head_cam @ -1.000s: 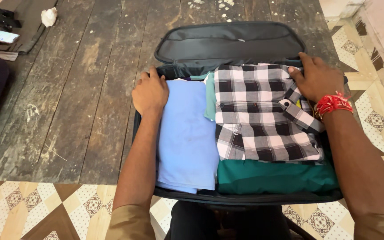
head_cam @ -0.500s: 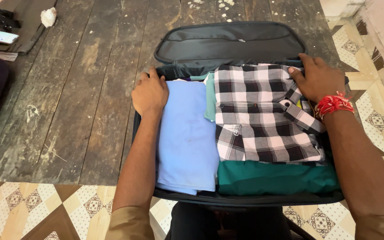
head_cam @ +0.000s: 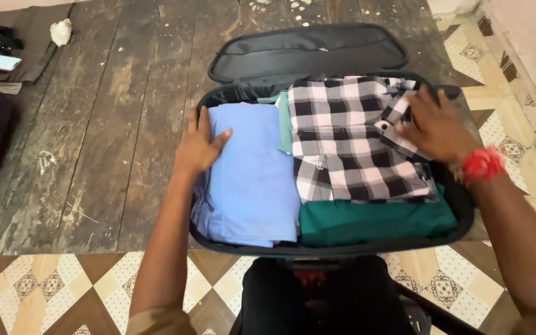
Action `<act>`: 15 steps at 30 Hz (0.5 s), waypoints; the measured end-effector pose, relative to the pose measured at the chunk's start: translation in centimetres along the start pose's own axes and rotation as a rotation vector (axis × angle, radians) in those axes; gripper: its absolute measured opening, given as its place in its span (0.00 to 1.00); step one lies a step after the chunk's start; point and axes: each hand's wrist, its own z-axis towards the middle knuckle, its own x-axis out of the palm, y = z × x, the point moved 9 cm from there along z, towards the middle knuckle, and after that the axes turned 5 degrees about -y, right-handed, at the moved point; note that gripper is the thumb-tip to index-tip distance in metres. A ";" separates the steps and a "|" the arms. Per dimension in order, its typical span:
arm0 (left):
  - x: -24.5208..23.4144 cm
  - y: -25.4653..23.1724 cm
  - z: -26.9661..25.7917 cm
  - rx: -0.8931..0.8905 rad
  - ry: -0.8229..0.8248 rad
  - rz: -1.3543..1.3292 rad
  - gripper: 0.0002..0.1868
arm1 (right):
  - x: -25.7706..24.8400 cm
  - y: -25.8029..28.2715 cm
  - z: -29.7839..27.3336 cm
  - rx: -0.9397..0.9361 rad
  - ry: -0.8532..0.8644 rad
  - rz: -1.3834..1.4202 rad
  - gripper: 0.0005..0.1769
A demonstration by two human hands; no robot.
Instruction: The person unzips a teal suitcase on a wooden table, removes a plaid shirt, spreads it across their lap while seated, and buttons several buttons before beginning to fold it.
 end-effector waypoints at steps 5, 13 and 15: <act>-1.9 0.1 -7.8 0.215 -0.102 -0.116 0.47 | -3.5 6.5 -10.8 -0.146 -0.156 -0.161 0.44; -3.8 -0.9 -16.8 0.102 -0.273 -0.216 0.37 | -8.9 13.3 -18.0 0.059 -0.527 0.017 0.19; -4.4 -0.8 -18.1 0.084 -0.384 -0.380 0.32 | -9.3 13.4 -18.8 0.065 -0.651 0.228 0.16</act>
